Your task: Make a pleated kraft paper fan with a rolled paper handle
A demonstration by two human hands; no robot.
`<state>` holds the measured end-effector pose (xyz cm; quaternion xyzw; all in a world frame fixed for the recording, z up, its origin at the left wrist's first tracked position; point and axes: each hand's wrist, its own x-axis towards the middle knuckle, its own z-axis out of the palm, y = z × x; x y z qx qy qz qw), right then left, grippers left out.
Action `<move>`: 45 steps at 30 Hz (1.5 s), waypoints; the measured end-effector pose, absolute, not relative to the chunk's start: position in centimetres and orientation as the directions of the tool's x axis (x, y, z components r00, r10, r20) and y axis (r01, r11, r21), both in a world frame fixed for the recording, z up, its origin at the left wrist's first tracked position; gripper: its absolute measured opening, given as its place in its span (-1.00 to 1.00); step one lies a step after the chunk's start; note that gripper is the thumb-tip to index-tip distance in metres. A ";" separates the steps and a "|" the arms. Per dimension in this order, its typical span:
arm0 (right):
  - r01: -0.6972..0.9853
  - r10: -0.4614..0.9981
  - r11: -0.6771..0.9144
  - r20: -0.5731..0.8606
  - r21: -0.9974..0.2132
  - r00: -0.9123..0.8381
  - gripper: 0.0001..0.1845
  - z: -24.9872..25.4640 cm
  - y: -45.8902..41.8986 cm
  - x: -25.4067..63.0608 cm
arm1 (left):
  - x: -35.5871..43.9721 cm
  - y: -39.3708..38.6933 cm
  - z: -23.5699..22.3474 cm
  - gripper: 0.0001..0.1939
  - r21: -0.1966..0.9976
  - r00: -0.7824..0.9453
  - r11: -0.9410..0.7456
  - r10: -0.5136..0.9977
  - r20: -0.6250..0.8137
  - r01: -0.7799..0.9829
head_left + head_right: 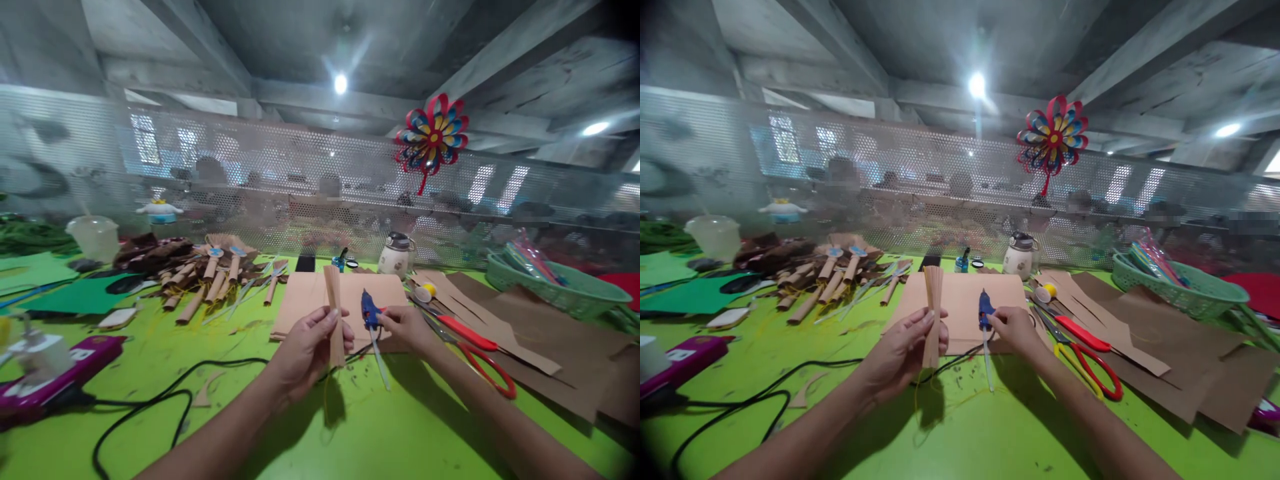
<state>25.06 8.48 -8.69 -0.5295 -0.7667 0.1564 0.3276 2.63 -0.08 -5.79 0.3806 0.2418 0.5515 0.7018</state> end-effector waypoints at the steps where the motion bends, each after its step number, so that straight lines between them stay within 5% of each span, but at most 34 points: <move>1: 0.743 0.905 0.398 0.364 -0.538 -0.221 -0.68 -9.0 8.7 25.5 | 2.6 0.0 -5.9 -0.80 0.808 0.264 0.100 0.962 0.071 -0.581; 13: 0.935 0.885 0.322 0.398 -0.151 -0.241 -0.75 -10.1 9.1 27.1 | 2.7 0.9 -6.9 -0.84 0.861 0.203 0.182 0.975 -0.094 -0.475; 23: 0.917 0.895 0.396 0.245 -0.054 -0.373 -0.70 -10.6 11.7 25.5 | 2.9 0.4 -7.0 -0.78 0.853 0.337 0.241 0.938 -0.082 -0.463; 28: 0.902 0.894 0.400 0.283 -0.163 -0.346 -0.72 -10.7 11.5 25.5 | 2.8 0.2 -6.9 -0.75 0.860 0.355 0.223 0.933 -0.052 -0.459; 33: 0.825 0.900 0.397 0.347 -0.401 -0.265 -0.78 -7.8 10.6 27.1 | 2.9 0.3 -7.2 -0.75 0.857 0.335 0.239 0.939 -0.083 -0.457; 38: 0.642 0.909 0.416 0.310 -0.644 -0.279 -0.52 -4.0 7.0 29.2 | 3.0 0.4 -7.3 -0.75 0.855 0.299 0.238 0.949 -0.103 -0.461; 41: 0.349 0.885 0.399 0.258 -0.848 -0.386 -0.50 -4.0 4.4 29.8 | 3.2 0.4 -7.4 -0.73 0.865 0.276 0.243 0.953 -0.128 -0.439; 45: 0.273 0.858 0.387 0.235 -0.881 -0.457 -0.51 -5.2 2.4 30.2 | 3.6 0.2 -7.5 -0.73 0.862 0.255 0.270 0.952 -0.171 -0.429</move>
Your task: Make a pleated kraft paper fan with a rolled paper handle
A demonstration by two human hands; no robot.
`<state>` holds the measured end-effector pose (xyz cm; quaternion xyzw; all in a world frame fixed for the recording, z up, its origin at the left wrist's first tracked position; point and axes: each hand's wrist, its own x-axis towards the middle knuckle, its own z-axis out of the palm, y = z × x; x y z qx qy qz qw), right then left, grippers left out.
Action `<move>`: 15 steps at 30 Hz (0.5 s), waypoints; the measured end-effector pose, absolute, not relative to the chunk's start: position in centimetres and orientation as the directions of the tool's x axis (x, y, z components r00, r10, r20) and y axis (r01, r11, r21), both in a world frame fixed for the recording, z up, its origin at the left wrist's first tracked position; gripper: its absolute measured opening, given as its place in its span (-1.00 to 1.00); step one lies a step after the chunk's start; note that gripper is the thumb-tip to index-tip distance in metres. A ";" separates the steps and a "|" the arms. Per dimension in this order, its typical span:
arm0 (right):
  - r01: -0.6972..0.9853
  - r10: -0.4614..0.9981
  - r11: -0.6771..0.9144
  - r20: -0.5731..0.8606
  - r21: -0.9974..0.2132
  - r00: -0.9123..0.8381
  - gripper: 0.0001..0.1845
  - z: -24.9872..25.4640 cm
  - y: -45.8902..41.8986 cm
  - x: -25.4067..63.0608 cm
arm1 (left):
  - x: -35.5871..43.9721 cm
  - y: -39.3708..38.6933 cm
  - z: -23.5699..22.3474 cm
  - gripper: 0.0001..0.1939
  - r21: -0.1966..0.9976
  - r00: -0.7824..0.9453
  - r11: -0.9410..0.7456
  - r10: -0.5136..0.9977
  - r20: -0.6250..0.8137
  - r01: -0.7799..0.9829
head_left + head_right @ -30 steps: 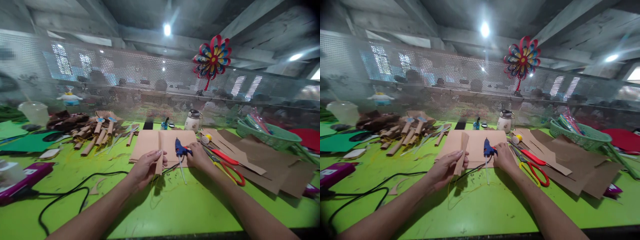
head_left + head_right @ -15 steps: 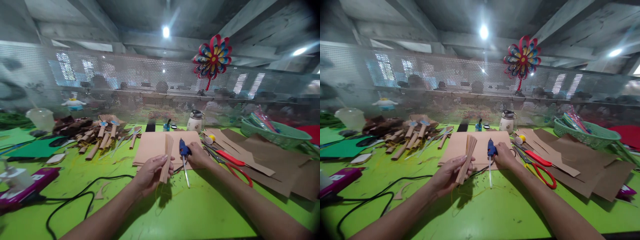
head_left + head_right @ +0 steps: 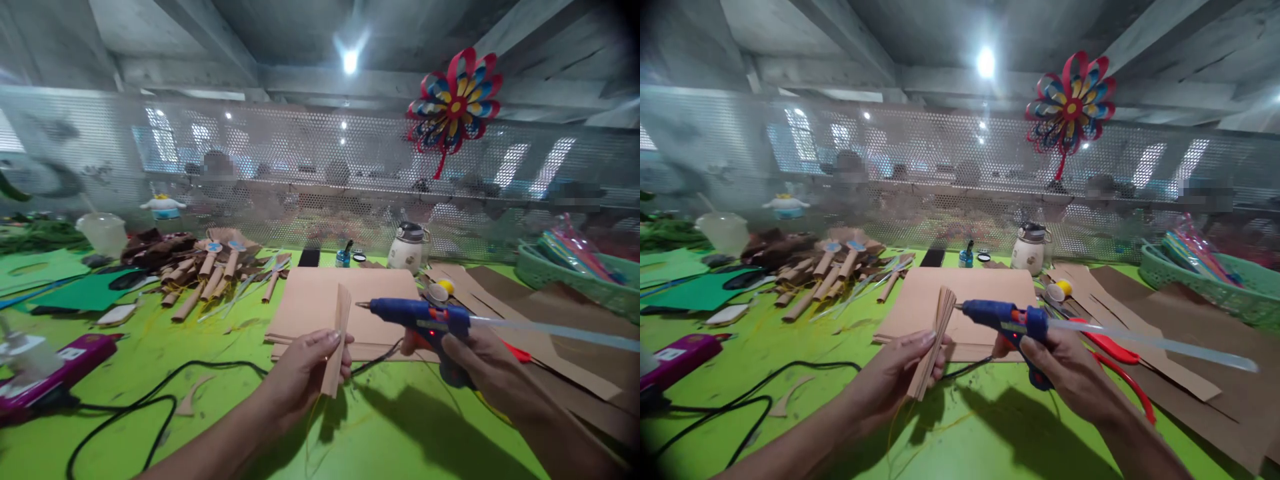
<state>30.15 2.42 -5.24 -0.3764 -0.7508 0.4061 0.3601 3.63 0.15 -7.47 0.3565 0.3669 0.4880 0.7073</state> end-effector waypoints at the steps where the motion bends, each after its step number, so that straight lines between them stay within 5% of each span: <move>1: 0.303 0.857 0.399 0.234 -0.866 -0.460 -0.49 -5.4 2.2 30.2 | 3.7 0.1 -7.5 -0.73 0.860 0.252 0.281 0.950 -0.185 -0.426; 9: 0.593 0.857 0.498 0.253 -0.632 -0.450 -0.44 -5.4 1.7 30.8 | 3.8 -0.1 -7.4 -0.75 0.833 0.262 0.337 0.935 -0.240 -0.439; 15: 0.618 0.837 0.531 0.243 -0.580 -0.491 -0.47 -5.0 1.1 29.9 | 3.7 -0.2 -7.6 -0.78 0.836 0.281 0.335 0.932 -0.227 -0.435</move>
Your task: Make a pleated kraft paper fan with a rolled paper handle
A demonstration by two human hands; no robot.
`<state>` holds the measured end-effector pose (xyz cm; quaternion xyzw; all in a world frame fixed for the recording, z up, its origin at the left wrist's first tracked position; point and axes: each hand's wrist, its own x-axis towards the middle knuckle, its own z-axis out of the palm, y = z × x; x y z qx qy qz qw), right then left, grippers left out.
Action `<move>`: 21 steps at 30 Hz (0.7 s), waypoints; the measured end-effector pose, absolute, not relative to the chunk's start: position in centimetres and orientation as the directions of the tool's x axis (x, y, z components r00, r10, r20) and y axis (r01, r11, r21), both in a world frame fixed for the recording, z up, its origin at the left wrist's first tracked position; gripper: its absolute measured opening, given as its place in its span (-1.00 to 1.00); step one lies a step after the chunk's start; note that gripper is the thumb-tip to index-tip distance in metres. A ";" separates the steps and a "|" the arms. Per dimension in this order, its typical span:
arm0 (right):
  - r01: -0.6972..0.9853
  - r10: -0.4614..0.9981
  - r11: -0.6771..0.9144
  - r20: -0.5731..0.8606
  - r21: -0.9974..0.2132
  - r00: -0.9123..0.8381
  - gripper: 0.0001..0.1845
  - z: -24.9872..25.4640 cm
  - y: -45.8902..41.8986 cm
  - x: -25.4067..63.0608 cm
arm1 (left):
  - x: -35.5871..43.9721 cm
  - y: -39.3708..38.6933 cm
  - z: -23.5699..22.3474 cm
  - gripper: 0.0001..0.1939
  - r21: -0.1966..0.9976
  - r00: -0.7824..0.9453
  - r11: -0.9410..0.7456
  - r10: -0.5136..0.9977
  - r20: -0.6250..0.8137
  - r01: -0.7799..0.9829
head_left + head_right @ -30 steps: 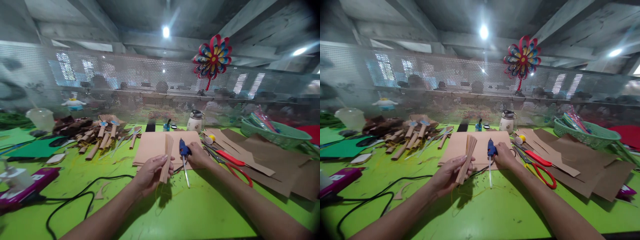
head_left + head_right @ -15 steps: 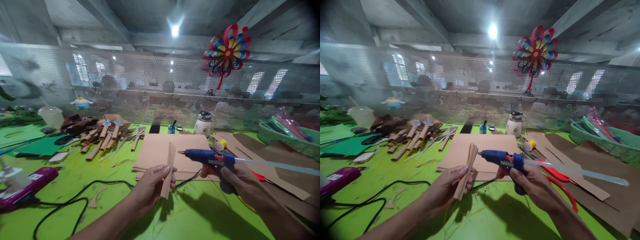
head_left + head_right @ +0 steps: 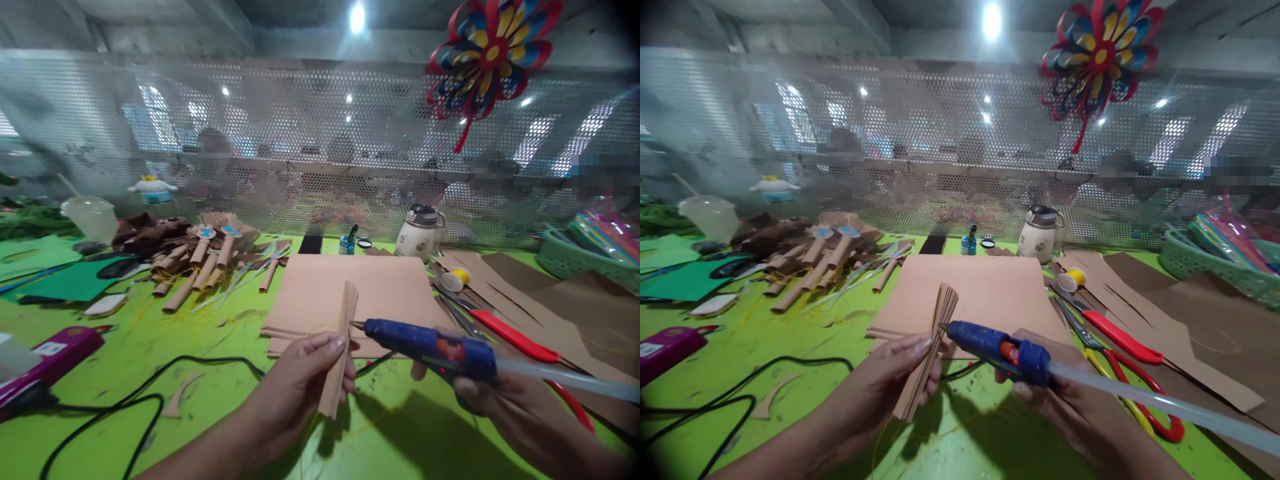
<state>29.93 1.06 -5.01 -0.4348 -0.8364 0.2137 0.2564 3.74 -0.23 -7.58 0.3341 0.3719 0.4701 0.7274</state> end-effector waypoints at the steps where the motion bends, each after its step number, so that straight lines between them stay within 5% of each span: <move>1: 0.618 0.836 0.532 0.241 -0.579 -0.493 -0.48 -4.9 1.0 29.8 | 3.7 -0.2 -7.6 -0.78 0.838 0.281 0.333 0.933 -0.226 -0.433; 21: 0.610 0.855 0.510 0.276 -0.607 -0.440 -0.64 -5.5 0.7 29.6 | 3.9 -0.3 -7.5 -0.79 0.838 0.272 0.334 0.934 -0.232 -0.432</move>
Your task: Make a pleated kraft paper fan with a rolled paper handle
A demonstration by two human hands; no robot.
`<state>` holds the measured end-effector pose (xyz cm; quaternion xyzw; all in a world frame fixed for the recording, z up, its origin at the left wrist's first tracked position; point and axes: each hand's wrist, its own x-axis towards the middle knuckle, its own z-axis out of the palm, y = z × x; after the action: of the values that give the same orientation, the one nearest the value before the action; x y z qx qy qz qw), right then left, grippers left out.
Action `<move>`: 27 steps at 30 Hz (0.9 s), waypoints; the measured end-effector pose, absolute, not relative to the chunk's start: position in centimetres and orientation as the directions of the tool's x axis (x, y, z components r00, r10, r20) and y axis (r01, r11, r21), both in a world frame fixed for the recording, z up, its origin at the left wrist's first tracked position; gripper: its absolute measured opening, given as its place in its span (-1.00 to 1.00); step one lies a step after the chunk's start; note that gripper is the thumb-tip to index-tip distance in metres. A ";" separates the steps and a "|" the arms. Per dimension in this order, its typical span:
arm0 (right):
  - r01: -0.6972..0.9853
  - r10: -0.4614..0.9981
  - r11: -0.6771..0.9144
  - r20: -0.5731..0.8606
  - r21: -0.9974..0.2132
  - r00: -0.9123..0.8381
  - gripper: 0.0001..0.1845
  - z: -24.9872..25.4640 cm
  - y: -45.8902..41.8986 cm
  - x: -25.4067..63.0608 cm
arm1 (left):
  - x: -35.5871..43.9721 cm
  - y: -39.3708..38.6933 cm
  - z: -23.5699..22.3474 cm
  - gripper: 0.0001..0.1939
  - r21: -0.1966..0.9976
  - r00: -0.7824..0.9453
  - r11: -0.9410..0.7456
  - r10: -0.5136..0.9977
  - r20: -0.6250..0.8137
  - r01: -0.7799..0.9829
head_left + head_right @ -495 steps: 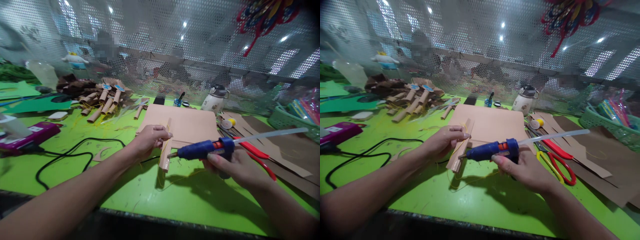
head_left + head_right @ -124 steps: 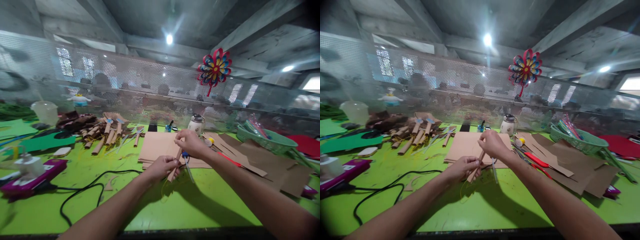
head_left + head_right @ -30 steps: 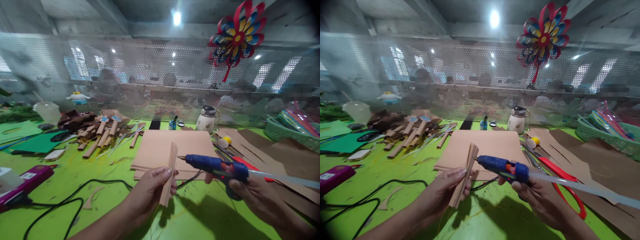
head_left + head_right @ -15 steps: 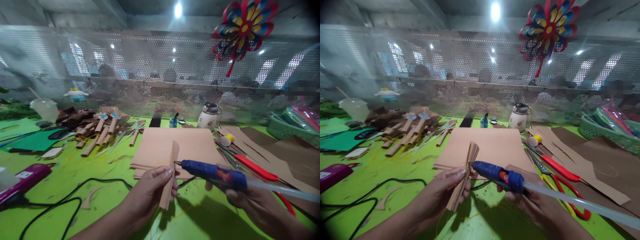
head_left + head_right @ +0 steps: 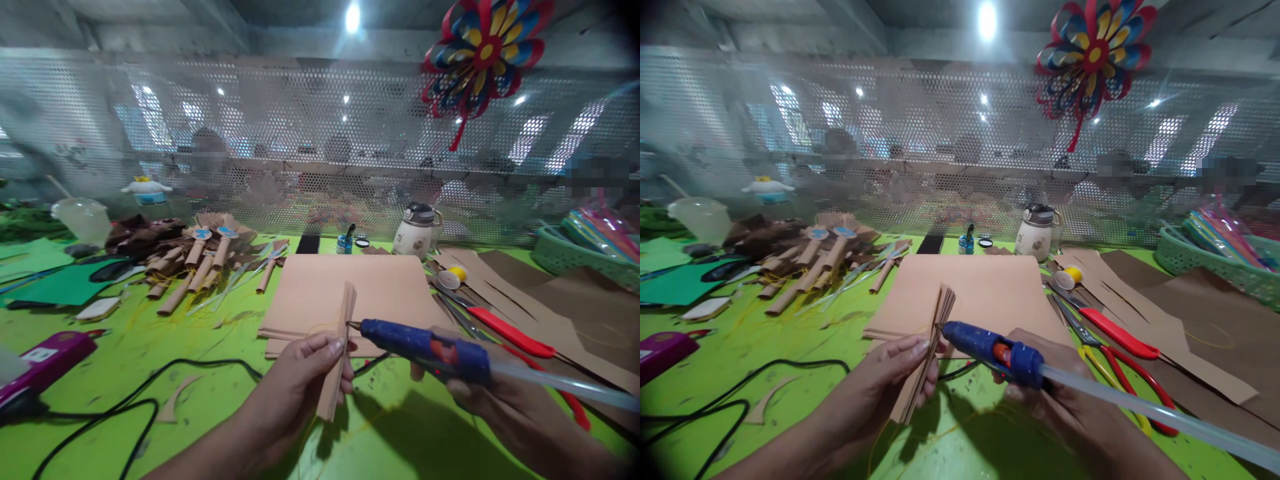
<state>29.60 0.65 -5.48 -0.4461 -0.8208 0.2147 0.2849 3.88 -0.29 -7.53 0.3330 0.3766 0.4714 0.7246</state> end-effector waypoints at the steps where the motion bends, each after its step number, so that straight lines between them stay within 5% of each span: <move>1: 0.597 0.844 0.523 0.274 -0.609 -0.461 -0.64 -5.2 0.7 29.5 | 3.9 -0.3 -7.5 -0.80 0.837 0.271 0.337 0.933 -0.236 -0.430; 13: 0.634 0.881 0.473 0.347 -0.611 -0.323 -0.50 -5.3 0.4 28.7 | 3.8 -0.3 -7.6 -0.78 0.839 0.268 0.356 0.927 -0.262 -0.411; 27: 0.619 0.834 0.552 0.372 -0.559 -0.407 -0.49 -3.9 0.7 27.9 | 3.9 -0.3 -7.7 -0.75 0.829 0.274 0.362 0.925 -0.263 -0.426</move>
<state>27.93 0.71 -3.93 -0.4421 -0.8215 0.1692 0.3178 3.88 -0.35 -7.75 0.3236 0.3856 0.4627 0.7298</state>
